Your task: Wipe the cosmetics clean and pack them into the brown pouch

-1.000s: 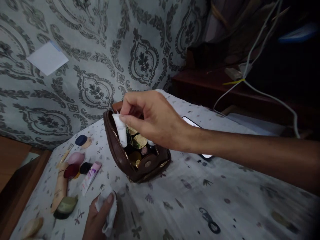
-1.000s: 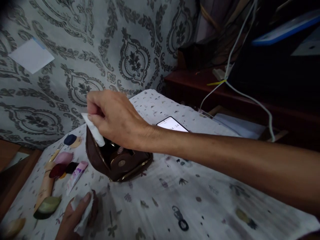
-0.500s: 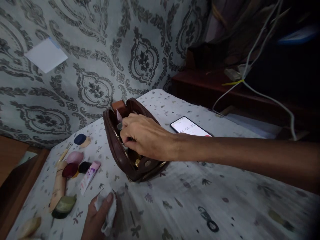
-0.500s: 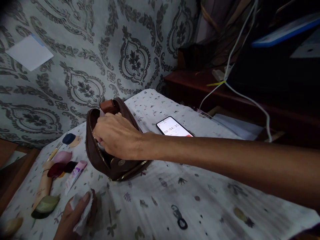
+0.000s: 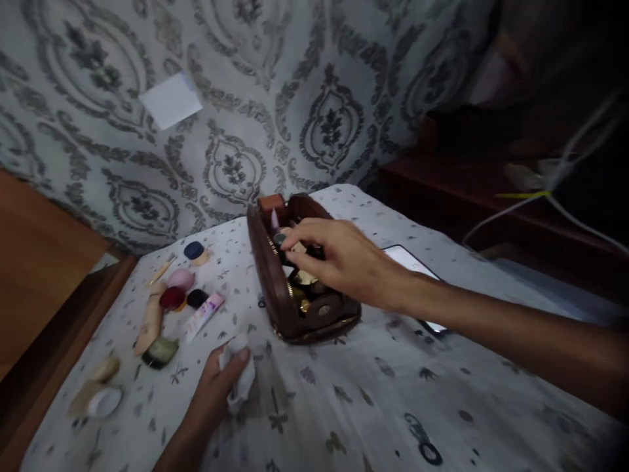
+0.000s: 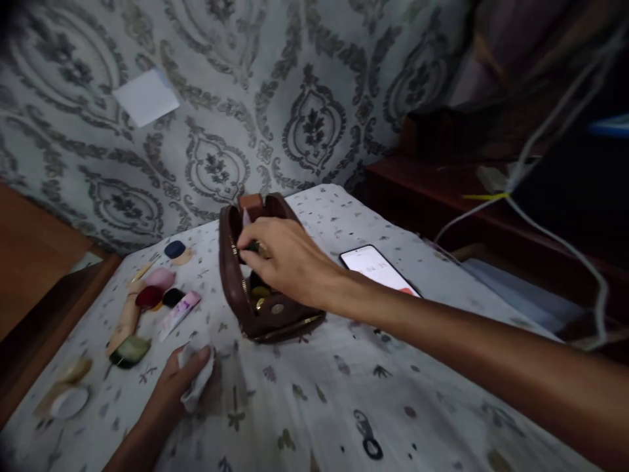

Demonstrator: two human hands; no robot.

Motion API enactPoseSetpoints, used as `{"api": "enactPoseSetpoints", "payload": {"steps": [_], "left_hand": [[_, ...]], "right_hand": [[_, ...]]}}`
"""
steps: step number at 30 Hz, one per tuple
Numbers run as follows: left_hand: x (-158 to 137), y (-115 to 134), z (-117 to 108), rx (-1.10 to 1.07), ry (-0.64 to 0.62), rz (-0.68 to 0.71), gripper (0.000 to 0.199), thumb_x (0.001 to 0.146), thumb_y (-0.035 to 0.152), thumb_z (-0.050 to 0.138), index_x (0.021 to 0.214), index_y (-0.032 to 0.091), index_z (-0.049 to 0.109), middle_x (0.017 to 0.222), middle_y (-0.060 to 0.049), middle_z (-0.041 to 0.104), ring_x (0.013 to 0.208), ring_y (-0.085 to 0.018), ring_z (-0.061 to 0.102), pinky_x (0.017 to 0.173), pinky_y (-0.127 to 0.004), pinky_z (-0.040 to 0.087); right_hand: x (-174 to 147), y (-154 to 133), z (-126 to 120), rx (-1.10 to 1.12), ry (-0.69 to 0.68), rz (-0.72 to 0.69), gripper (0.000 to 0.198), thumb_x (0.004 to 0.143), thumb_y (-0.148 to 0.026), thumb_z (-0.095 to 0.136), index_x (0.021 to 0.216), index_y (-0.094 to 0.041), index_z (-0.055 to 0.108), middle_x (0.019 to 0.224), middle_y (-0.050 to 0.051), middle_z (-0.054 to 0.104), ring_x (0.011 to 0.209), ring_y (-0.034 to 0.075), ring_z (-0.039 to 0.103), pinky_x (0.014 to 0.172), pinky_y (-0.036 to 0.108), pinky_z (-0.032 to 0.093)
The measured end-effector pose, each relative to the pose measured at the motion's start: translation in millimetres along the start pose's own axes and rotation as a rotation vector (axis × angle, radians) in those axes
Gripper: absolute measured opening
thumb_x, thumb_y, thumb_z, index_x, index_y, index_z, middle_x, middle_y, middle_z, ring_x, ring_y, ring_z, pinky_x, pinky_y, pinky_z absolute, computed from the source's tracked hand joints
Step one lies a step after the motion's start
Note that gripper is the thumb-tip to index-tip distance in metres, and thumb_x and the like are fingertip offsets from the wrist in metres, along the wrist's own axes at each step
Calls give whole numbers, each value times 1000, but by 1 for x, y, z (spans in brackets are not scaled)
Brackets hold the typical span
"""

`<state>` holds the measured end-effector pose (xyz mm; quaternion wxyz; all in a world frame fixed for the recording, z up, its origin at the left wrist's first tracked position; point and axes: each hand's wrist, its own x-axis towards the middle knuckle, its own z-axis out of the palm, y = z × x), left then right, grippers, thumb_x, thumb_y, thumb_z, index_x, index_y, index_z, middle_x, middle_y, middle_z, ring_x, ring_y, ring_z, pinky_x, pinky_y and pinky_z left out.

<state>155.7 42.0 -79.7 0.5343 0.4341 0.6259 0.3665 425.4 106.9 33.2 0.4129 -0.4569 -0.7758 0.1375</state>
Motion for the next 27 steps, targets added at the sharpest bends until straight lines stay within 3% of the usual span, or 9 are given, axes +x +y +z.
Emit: {"api": "enactPoseSetpoints", "payload": {"steps": [7, 10, 13, 18, 22, 27], "left_hand": [[0, 7, 2, -104, -237, 132, 54, 65, 66, 76, 75, 15, 63, 57, 3, 52, 50, -8, 41, 49, -20, 34], [0, 8, 2, -123, -298, 201, 56, 68, 69, 73, 73, 15, 61, 56, 4, 48, 49, -8, 38, 48, -20, 33], [2, 6, -2, -41, -279, 389, 54, 76, 68, 65, 78, 15, 64, 65, 0, 55, 60, -13, 48, 58, -23, 42], [12, 4, -15, 79, -162, 568, 55, 81, 69, 56, 85, 15, 68, 80, -4, 66, 78, -20, 58, 76, -30, 49], [23, 6, -36, 201, 32, 628, 42, 89, 56, 52, 90, 16, 66, 86, -6, 68, 80, -21, 58, 79, -33, 48], [33, 16, -63, 413, 234, 655, 33, 93, 44, 44, 93, 17, 63, 81, -5, 66, 75, -20, 58, 72, -32, 48]], "right_hand": [[-24, -34, 9, 18, 170, -351, 16, 93, -12, 55, 102, -22, 64, 102, 7, 68, 100, 19, 63, 86, 34, 50], [-35, -58, 30, 77, 106, -466, 20, 91, -7, 55, 105, -22, 62, 101, 6, 68, 98, 19, 63, 86, 34, 53], [-43, -72, 59, 173, -20, -512, 21, 91, -5, 55, 104, -20, 63, 97, 7, 68, 95, 19, 63, 80, 31, 55], [-51, -65, 112, 301, -45, -350, 16, 93, -10, 52, 96, -19, 65, 93, 8, 69, 90, 19, 64, 78, 31, 55], [-52, -48, 151, 358, -52, -98, 18, 91, -20, 52, 98, -19, 68, 97, 9, 71, 89, 21, 66, 76, 32, 54], [-44, -37, 199, 504, -170, 196, 22, 81, -25, 55, 96, -18, 69, 96, 8, 73, 88, 22, 68, 75, 32, 53]]}}
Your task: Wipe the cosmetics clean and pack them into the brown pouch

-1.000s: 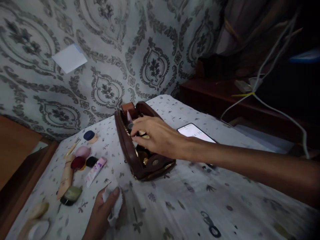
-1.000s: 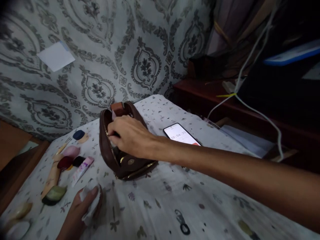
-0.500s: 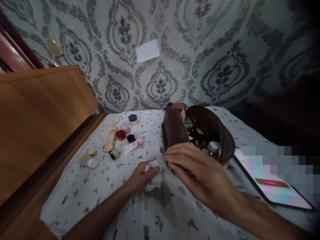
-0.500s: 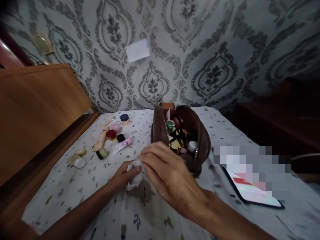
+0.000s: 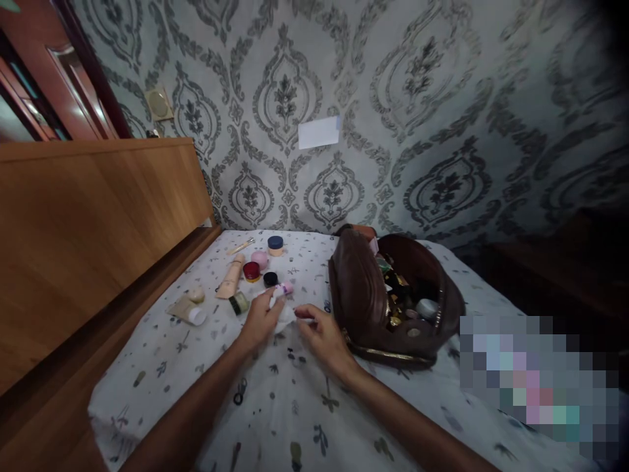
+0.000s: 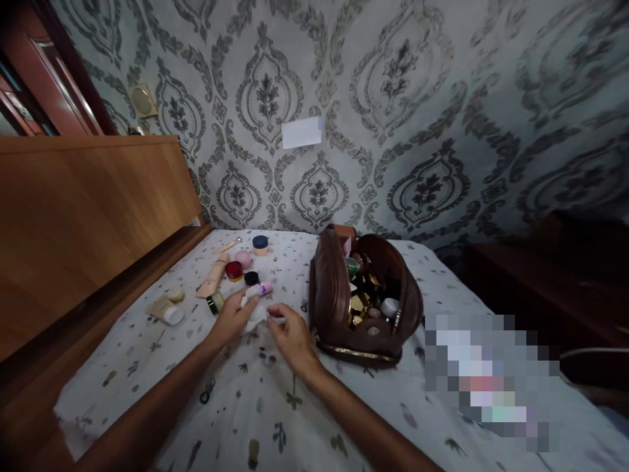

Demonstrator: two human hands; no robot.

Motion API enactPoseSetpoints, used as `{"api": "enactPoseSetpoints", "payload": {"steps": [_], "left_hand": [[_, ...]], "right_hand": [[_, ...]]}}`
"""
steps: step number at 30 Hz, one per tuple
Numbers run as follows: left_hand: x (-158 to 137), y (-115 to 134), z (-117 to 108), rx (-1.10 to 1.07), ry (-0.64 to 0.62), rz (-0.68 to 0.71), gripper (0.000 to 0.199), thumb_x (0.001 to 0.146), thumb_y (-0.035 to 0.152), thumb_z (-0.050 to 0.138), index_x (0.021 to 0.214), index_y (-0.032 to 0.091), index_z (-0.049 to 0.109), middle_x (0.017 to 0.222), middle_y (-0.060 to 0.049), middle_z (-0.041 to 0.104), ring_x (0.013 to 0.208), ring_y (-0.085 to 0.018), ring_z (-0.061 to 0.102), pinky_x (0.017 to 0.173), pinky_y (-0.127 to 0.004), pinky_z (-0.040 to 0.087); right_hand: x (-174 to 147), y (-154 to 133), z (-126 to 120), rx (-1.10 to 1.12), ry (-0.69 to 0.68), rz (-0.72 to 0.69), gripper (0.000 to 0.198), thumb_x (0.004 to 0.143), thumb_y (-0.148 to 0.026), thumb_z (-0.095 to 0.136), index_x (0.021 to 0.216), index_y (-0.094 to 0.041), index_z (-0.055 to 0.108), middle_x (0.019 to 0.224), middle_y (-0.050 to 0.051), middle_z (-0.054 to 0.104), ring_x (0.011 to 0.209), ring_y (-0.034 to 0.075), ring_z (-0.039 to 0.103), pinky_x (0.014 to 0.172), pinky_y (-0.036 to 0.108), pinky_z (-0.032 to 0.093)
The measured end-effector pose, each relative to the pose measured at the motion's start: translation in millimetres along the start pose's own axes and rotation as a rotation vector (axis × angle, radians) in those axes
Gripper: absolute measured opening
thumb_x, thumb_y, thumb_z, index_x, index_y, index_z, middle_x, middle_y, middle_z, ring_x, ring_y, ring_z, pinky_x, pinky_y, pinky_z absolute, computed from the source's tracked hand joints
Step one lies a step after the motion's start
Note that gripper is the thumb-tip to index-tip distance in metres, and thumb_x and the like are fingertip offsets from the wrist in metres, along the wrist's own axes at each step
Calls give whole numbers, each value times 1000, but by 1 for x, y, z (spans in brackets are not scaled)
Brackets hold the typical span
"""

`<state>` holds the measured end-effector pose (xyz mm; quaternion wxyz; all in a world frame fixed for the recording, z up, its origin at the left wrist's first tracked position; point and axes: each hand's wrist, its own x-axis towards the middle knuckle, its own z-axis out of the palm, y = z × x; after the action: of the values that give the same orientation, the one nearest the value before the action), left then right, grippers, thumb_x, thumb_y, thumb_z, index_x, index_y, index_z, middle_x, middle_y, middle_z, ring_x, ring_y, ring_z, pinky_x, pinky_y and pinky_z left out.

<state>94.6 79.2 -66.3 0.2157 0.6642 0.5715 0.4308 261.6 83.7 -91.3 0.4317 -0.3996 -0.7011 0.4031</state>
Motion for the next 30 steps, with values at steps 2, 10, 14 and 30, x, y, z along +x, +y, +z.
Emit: {"api": "enactPoseSetpoints", "payload": {"steps": [2, 10, 14, 30], "left_hand": [[7, 1, -14, 123, 17, 10, 29, 95, 40, 43, 95, 19, 63, 82, -6, 66, 75, -21, 60, 72, -33, 49], [48, -21, -78, 700, 85, -145, 27, 95, 23, 41, 116, 17, 57, 118, -17, 63, 108, -32, 61, 90, -45, 48], [65, -49, -89, 864, 68, -250, 23, 96, 22, 44, 112, 15, 59, 117, -18, 62, 110, -33, 62, 85, -44, 51], [189, -109, -117, 870, -60, -376, 35, 94, 35, 61, 123, 17, 58, 124, -10, 61, 105, -23, 63, 88, -45, 56]], "right_hand": [[6, 9, 12, 28, 4, 31, 21, 79, -24, 55, 93, -17, 68, 91, 8, 73, 86, 23, 68, 77, 34, 52], [-4, 16, 25, -36, 50, -34, 19, 81, -21, 51, 91, -18, 68, 88, 6, 71, 81, 20, 63, 76, 31, 48], [-8, 15, 23, -71, 56, -66, 20, 82, -18, 50, 91, -17, 68, 86, 6, 69, 77, 19, 60, 73, 30, 46], [-7, 14, 19, -130, 7, -90, 19, 85, -13, 49, 88, -19, 67, 87, 5, 67, 84, 20, 62, 77, 32, 48]]}}
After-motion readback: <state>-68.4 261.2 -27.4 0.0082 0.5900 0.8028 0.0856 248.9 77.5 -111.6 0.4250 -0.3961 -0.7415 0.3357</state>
